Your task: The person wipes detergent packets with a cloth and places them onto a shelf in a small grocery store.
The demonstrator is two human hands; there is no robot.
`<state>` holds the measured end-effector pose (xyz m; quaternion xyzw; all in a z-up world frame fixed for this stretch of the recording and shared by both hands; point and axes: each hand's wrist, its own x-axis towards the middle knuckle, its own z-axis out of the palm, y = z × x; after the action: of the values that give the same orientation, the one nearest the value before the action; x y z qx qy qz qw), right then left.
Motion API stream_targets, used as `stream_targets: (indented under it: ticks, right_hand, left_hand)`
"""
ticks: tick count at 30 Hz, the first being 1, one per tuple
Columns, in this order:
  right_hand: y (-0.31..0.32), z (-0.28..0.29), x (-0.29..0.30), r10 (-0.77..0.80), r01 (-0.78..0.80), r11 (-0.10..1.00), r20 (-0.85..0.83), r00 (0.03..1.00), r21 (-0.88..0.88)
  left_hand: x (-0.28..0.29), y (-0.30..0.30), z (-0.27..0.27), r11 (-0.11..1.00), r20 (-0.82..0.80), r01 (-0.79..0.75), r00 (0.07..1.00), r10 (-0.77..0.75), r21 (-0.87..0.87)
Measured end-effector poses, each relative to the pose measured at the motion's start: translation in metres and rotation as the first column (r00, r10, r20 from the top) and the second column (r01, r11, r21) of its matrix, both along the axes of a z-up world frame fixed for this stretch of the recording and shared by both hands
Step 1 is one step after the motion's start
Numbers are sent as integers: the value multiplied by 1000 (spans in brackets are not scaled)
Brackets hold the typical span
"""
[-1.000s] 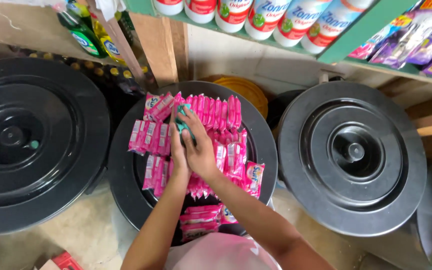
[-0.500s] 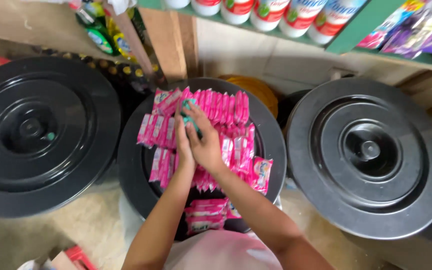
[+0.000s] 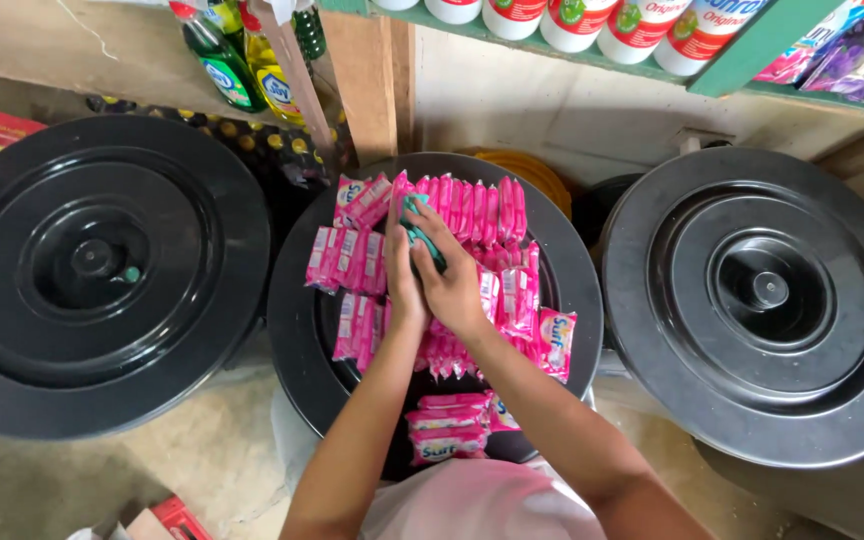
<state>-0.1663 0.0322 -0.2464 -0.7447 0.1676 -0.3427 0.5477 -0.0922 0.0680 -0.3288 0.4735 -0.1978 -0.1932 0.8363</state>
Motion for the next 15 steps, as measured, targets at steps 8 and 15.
stream_targets:
  ticks: [8, 15]
  right_hand:
    - [3, -2, 3, 4, -4, 999, -1, 1000, 37]
    - [-1, -11, -1, -25, 22, 996, 33, 999, 88]
  left_hand:
    - [10, 0, -10, 970, -165, 87, 978, -127, -228]
    - [-3, 4, 12, 967, -243, 101, 957, -159, -232]
